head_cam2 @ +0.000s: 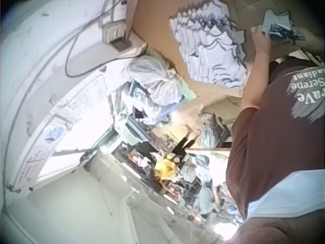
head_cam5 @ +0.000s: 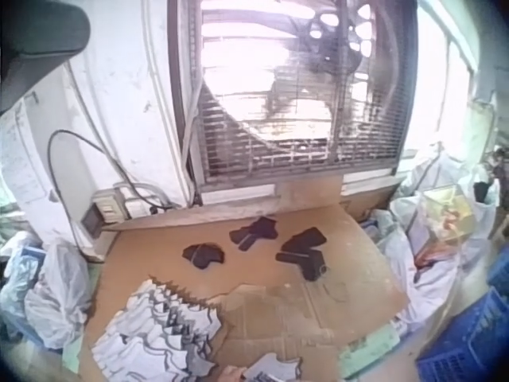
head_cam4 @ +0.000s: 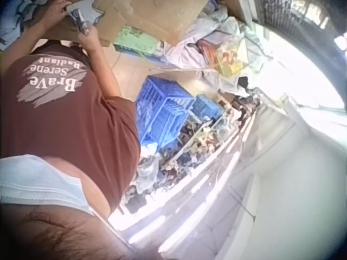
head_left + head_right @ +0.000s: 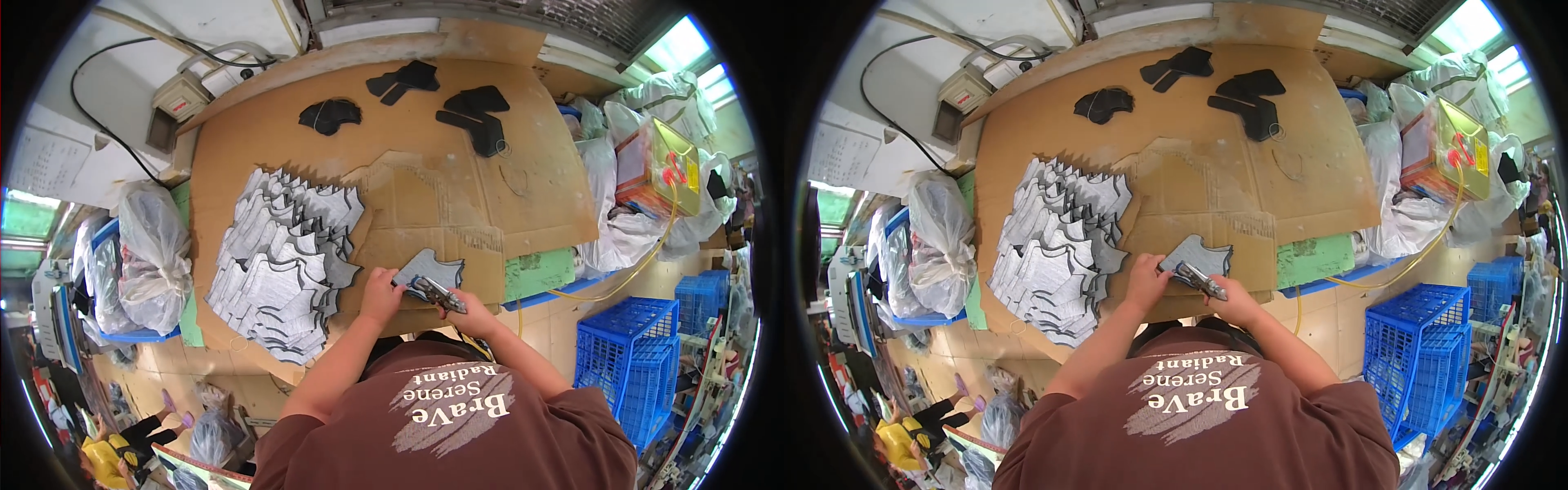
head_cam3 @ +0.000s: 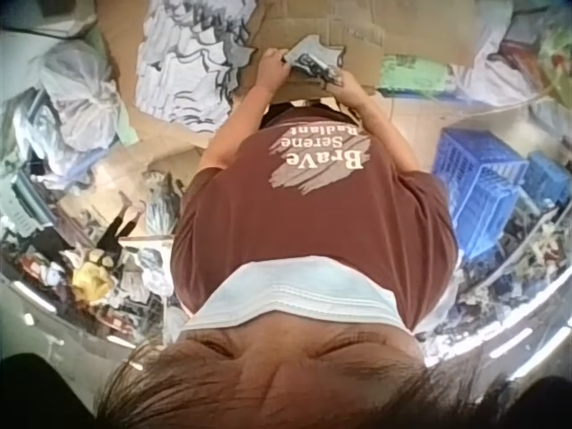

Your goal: Applying adhesive to shoe components using a spray gun.

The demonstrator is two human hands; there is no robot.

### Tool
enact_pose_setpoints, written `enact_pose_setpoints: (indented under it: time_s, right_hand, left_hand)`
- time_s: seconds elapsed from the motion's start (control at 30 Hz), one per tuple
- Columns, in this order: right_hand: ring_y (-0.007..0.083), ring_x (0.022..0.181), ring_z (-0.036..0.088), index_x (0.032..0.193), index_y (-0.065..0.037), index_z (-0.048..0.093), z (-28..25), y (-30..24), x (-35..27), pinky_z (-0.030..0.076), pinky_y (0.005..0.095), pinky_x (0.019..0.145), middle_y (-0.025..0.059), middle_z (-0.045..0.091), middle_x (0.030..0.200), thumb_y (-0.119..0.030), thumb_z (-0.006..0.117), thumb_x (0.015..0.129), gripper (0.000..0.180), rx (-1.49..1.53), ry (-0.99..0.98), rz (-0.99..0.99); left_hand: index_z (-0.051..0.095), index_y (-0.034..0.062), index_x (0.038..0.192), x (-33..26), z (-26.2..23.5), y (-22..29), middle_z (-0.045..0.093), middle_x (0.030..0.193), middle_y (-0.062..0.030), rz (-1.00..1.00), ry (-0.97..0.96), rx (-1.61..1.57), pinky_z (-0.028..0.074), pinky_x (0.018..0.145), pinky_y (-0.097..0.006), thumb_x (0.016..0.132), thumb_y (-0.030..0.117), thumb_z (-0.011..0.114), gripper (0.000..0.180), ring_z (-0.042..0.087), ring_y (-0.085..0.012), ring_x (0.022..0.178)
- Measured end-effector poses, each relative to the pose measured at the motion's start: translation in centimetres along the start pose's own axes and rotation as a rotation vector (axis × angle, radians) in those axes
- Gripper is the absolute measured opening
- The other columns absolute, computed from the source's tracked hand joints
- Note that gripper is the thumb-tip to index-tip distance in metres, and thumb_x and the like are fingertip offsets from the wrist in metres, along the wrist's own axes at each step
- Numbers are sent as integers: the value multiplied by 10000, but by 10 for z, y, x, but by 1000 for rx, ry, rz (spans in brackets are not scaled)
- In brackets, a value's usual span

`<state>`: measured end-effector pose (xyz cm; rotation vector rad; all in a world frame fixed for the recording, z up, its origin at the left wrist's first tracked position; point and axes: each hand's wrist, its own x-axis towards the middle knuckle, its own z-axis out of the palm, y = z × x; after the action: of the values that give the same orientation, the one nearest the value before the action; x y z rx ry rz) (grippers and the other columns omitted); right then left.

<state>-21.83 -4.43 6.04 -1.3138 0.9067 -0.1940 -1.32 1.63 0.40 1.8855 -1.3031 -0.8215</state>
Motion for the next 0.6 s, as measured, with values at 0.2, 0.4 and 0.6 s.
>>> enact_pose_setpoints:
  time_s: [0.2,0.4,0.6]
  right_hand:
    - [105,714,500,865,-40,544,-1,7,1,415,261,673,14,552,736,-82,560,739,134,-2,-8,2]
    - [94,698,489,880,-53,548,-8,8,-1,411,250,660,2,551,739,-69,556,744,137,23,53,67]
    - [98,707,499,906,-41,545,-20,2,-5,413,244,677,3,549,730,-27,513,731,178,90,136,-18]
  left_hand:
    - [584,-21,988,0,2,-2,523,891,-142,2,25,-32,460,638,-326,664,57,718,360,552,-250,657]
    - [595,-14,971,-1,4,-5,520,860,-112,48,62,5,459,619,-297,646,39,729,355,539,-202,640]
    - [585,-10,929,1,4,-4,519,852,-108,96,87,41,456,615,-298,634,31,731,332,539,-211,644]
